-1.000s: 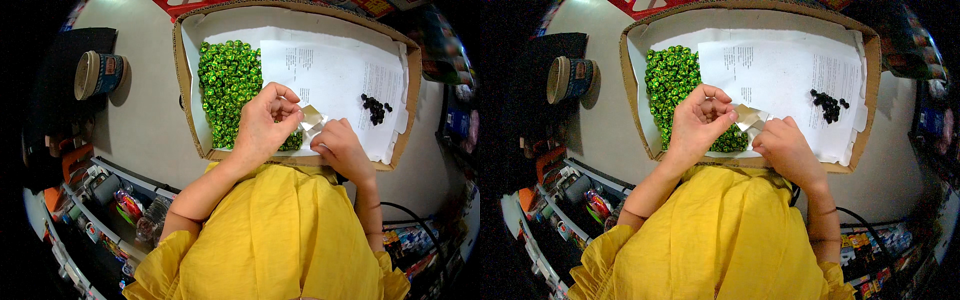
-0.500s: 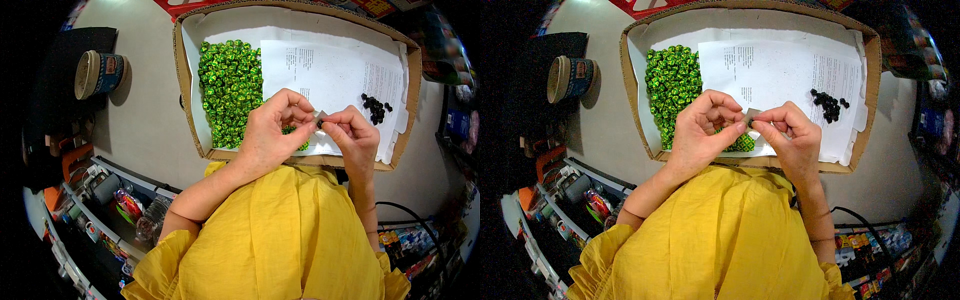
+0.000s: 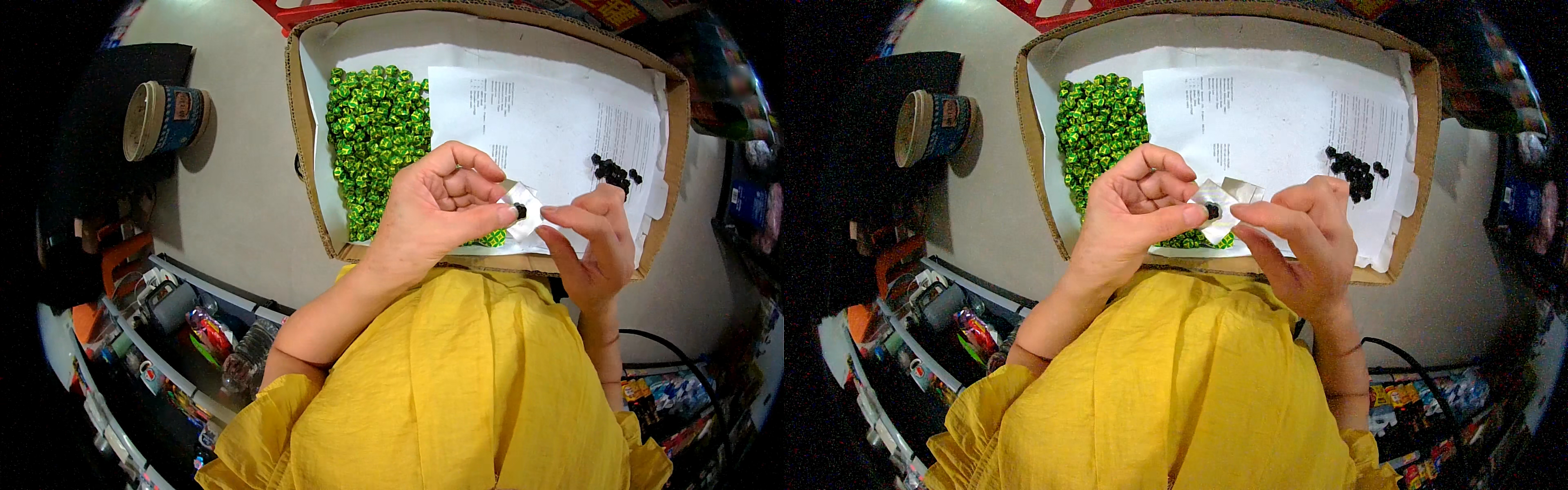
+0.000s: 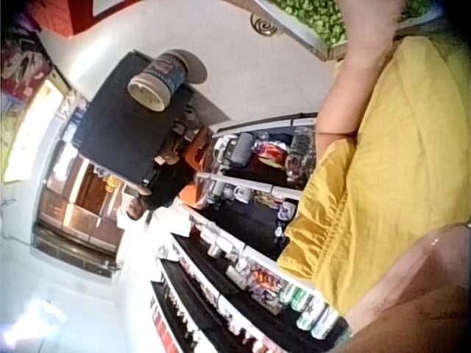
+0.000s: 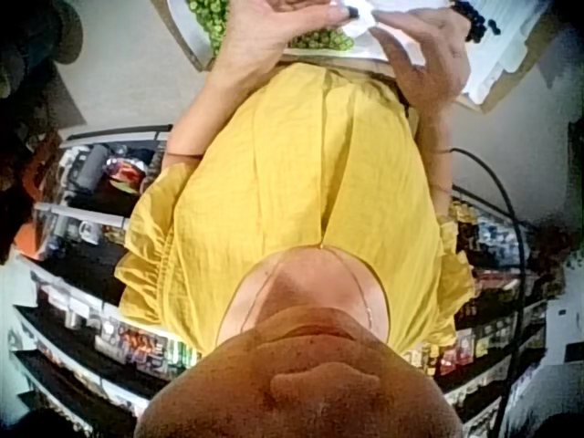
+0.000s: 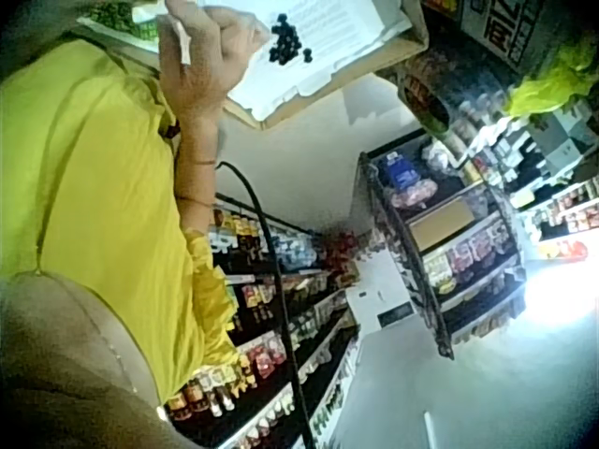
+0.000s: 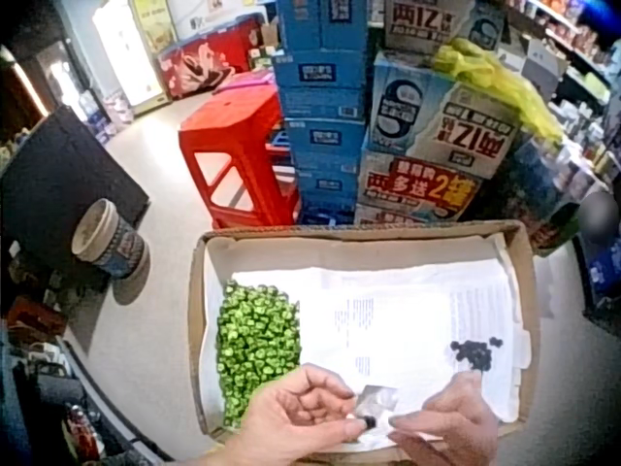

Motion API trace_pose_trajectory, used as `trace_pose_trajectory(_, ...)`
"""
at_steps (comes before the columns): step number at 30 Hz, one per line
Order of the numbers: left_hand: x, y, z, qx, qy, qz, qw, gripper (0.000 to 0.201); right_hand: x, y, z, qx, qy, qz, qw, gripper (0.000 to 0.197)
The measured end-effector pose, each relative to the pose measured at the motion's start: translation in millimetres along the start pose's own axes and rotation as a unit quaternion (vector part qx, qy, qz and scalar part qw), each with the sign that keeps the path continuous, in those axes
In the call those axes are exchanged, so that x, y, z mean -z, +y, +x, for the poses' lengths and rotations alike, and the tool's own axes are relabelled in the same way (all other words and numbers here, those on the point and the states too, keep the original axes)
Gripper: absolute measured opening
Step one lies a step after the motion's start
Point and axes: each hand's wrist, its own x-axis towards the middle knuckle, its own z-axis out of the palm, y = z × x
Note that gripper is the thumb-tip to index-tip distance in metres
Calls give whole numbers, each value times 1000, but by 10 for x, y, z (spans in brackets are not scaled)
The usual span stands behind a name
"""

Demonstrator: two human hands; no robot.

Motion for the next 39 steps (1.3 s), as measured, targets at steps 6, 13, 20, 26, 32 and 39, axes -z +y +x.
trace_pose_trajectory(6,17,48,-44,14,-7,-7,1000,29,42,-71,20,66,-11,-64,996,33)
trace_pose_trajectory(13,10,89,-84,8,-7,8,1000,29,-17,-90,13,-11,24,29,999,35)
trace_pose_trajectory(20,15,140,-93,21,-20,19,999,28,-16,-125,100,31,-5,-47,998,22)
trace_pose_trajectory(26,26,148,-122,19,-19,18,999,27,-25,-99,103,20,6,5,1000,21)
trace_pose_trajectory(32,15,116,-120,-15,-30,29,999,28,-13,-99,96,43,-10,-28,999,21)
trace_pose_trajectory(39,10,148,-127,55,-2,-38,998,30,47,-148,27,40,-14,-32,999,39)
